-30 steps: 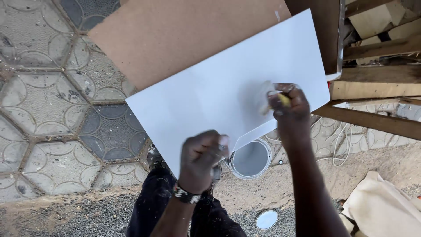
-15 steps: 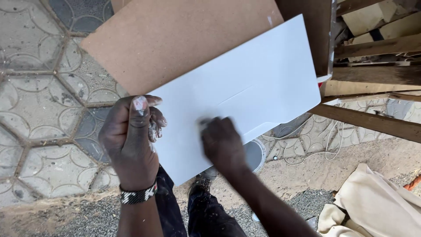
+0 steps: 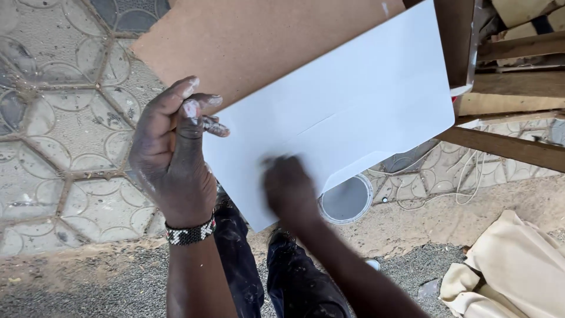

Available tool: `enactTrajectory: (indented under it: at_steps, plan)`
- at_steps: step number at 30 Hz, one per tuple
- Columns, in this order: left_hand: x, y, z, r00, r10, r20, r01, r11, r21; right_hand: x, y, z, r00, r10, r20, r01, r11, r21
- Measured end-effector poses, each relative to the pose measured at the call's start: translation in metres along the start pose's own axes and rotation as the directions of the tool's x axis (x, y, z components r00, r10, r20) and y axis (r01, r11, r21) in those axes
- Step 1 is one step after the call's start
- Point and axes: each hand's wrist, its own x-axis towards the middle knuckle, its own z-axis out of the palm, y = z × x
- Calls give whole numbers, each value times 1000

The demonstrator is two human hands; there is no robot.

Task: The person repeatedly dips a yellow sponge into a bucket of white paint and applies it to a white rectangular board resting on a wooden stand. The person uses their left hand to steady the board while painting with their right hand. The board is flipped over at 00:30 to paint the other side, and the process continues until the end of the video.

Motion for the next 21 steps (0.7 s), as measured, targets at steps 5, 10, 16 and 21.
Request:
enactTrajectory:
  at_steps: [5,10,16,21]
  plan:
    - [4,0,6,999,-39,16,38,998,57,-3,-51,14,967,-249,59,255,952,-171]
    - [0,-22,0,996,16,90,-20,999,41,75,229,-172,994,-31,-106,1,962,-274]
    - [3,-25,1,996,31,78,-37,997,69,94,220,-184,956,180,-234,-214,969,-128]
    - [11,-14,10,999,15,34,-17,997,71,-9,-41,38,1000,17,-22,-19,992,-124]
